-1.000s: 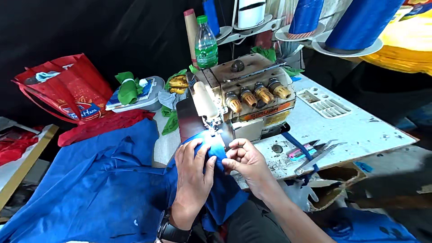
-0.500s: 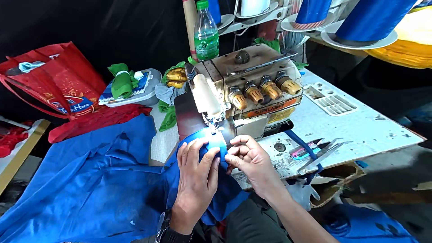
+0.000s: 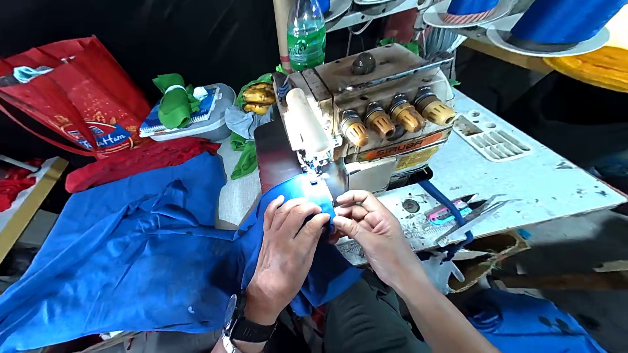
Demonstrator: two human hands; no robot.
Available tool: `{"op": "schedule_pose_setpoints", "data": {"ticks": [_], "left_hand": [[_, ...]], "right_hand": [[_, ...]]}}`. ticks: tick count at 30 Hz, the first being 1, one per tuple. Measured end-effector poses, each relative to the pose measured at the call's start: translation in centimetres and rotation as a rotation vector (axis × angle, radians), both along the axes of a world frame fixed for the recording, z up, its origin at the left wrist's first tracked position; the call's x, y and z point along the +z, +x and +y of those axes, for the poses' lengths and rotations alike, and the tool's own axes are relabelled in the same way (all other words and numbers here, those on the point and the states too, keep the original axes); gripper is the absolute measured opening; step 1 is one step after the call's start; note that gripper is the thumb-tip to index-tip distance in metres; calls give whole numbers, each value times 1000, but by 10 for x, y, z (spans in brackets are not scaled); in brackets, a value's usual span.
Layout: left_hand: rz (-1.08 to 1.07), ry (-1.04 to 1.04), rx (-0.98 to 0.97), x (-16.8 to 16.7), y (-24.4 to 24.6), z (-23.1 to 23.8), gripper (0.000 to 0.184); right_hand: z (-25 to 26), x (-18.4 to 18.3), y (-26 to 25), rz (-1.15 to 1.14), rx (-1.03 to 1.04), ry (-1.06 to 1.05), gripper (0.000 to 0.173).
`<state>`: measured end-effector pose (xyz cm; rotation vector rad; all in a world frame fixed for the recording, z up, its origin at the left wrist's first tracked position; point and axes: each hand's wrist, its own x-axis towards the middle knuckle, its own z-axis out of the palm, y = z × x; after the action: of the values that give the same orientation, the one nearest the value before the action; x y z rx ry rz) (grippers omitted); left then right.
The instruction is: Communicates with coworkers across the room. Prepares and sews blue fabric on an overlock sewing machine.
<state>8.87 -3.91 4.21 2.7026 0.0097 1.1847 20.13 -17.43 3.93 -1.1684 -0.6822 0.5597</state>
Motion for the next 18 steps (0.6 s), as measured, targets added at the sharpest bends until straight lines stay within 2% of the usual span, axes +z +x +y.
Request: {"op": "schedule_pose_setpoints", "data": {"ticks": [3,8,18], "left_hand": [[9,-42,-21,4,0,2,13],[-12,-228,-77,11,-2,3,11],[-18,-176,-28,9,2,-2,12]], "right_hand": [[-1,-1,0,-19,10,18,40],[-2,-2,0,-6,6,8,42],[-2,6,-2,51,-4,-10,36]]}}
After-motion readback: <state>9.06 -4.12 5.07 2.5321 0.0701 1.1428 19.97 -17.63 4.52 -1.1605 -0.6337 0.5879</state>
